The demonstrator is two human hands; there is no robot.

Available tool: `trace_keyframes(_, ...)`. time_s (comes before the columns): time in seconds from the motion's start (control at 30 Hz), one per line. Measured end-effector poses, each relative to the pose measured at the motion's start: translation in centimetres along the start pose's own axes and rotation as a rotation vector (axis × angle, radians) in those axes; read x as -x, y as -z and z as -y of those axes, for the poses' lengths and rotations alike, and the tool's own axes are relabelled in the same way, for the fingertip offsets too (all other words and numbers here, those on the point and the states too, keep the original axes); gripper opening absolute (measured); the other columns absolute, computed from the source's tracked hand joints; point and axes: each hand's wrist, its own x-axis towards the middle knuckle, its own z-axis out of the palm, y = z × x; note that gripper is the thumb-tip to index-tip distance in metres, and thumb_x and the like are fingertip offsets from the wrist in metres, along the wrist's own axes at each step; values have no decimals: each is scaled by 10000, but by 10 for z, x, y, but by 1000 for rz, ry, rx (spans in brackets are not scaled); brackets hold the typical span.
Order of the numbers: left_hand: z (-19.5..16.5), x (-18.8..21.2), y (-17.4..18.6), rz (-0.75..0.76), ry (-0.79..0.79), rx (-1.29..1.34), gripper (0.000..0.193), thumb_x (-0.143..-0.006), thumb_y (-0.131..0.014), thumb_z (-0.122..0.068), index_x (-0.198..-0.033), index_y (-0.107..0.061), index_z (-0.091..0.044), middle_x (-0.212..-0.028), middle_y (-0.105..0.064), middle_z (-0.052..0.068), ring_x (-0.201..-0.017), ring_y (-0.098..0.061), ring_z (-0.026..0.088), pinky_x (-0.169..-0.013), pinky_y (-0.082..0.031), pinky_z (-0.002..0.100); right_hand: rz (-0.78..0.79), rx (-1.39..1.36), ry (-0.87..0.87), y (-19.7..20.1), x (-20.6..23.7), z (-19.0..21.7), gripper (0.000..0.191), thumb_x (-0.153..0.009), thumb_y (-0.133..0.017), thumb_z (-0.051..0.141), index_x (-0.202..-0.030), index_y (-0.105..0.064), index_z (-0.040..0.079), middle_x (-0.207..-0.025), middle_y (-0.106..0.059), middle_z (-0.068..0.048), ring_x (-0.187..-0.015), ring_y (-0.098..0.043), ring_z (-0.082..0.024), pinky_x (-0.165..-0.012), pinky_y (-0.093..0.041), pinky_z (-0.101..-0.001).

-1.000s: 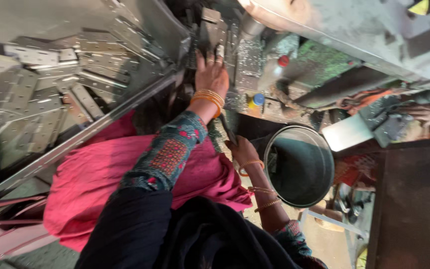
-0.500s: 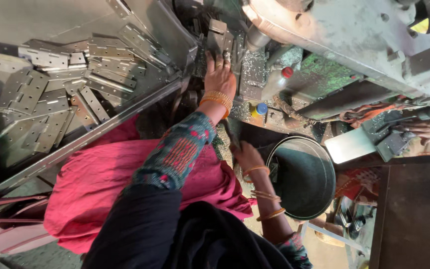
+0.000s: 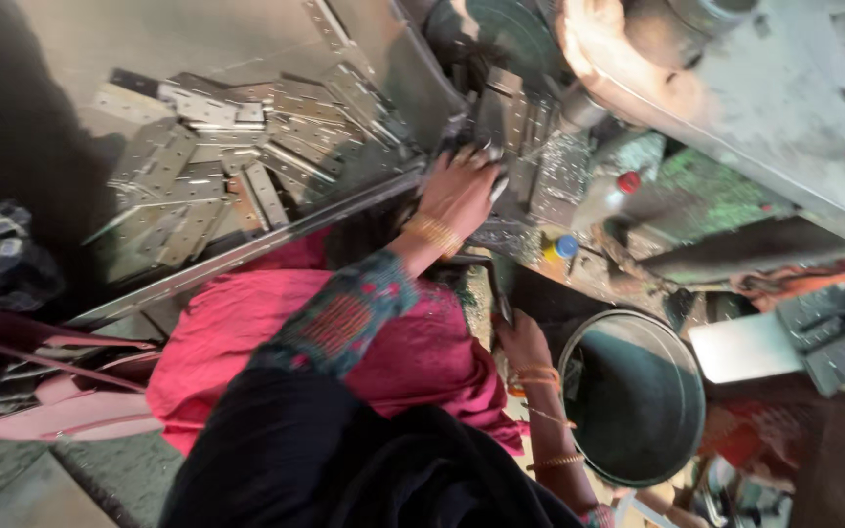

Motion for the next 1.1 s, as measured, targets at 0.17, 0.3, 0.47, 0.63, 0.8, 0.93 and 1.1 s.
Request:
trace_keyframes(0.17, 109, 46, 74, -68, 108, -240, 529, -700, -696, -212, -1220, -703, -115, -1213, -710, 127, -1112, -634, 330, -923, -475, 471, -3, -36, -54, 6, 11, 21, 346, -933, -639, 346, -1033, -692, 18, -783, -708, -212, -776, -714, -387, -717, -518, -476)
trace_keyframes(0.3, 192, 23, 101, -4, 374, -447, 761, -677, -743, -507, -1278, -613, -59, -1434, -564, 180, -1294, -498, 422, -1065, -293, 705, 21, 16, -44, 13, 15, 28, 301, -904, -621, 264, -1088, -713, 44, -804, -715, -205, -790, -716, -385, -724, -516, -482)
trace_keyframes(0.47, 217, 10, 102, 278, 494, -439, 579, -829, -729, -503, -1250, -680, -109, -1415, -593, 121, -1343, -520, 321, -1128, -363, 548, 4, 6, -103, 17, 20, 32, 328, -935, -628, 308, -1086, -687, 22, -854, -725, -246, -858, -727, -413, -771, -526, -491)
trace_keyframes(0.63, 204, 41, 103, 117, 343, -412, 259, -1054, -542, -199, -1180, -762, -143, -1144, -733, 168, -1104, -673, 345, -935, -521, 499, -16, 141, -96, 14, 18, 36, 417, -937, -630, 412, -1100, -677, 31, -932, -708, -290, -951, -672, -489, -798, -495, -557)
trace_keyframes(0.8, 186, 40, 105, 231, 513, -476, 287, -923, -579, -278, -1079, -761, -120, -1151, -728, 135, -1100, -647, 333, -923, -487, 495, -8, 137, -123, 21, 15, 40, 508, -932, -617, 510, -1065, -687, 24, -977, -704, -297, -999, -648, -513, -827, -488, -570)
trace_keyframes(0.93, 163, 9, 83, 115, 736, -521, 302, -997, -497, -200, -1125, -762, -132, -1234, -715, 93, -1208, -598, 337, -913, -468, 510, -68, 170, -69, 32, 18, 48, 478, -936, -607, 490, -1076, -669, 38, -1026, -701, -292, -1026, -639, -506, -831, -482, -579)
trace_keyframes(1.1, 140, -4, 80, 121, 828, -532, 382, -961, -489, -223, -1302, -619, -110, -1370, -627, 98, -1245, -533, 349, -899, -423, 557, -78, 199, -104, 32, 18, 57, 471, -915, -623, 502, -1125, -655, 82, -1031, -705, -282, -1043, -639, -497, -850, -487, -571)
